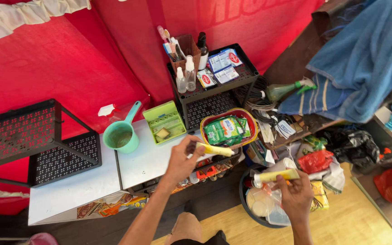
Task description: The person organizes bathroom supplies on a small table by placing toothbrushes into a holder, arranging small bottles, and stacking boxes of soap and other items onto a black plastic shelf. The person handles each item individually and places them in designated spots on the shelf.
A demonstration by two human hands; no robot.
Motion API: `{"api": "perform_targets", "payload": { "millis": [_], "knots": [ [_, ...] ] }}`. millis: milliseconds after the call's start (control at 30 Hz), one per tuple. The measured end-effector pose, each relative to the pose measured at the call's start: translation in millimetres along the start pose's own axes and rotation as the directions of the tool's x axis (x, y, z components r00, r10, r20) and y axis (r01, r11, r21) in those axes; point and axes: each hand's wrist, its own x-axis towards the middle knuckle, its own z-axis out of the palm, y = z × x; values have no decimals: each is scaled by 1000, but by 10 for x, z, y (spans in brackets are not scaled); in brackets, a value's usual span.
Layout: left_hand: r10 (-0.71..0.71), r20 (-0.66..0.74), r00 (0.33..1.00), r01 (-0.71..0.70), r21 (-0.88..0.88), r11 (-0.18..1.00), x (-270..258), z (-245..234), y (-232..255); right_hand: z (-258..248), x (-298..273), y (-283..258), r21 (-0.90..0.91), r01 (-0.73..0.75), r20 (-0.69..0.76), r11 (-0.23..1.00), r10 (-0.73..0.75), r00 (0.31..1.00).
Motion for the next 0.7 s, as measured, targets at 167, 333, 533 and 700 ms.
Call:
{"api": "perform_targets", "payload": {
  "millis": [167,333,533,700],
  "knots": [
    [38,-165,986,-32,39,999,327,-522,24,548,865,-310,-13,76,142,997,-74,987],
    [-14,-260,965,-38,-193,981,795,-964,-238,1265,1694,-528,5,221,269,975,-214,939],
    [-100,-318,943,-6,-317,949,1263,-1242,-545,2259,2446,-616,-261,327,382,908,-214,899],
    [-125,-342,931,1,-342,940,1352,-1366,-657,2769,2761,-516,-245,424,556,872,-232,798]
  ]
}}
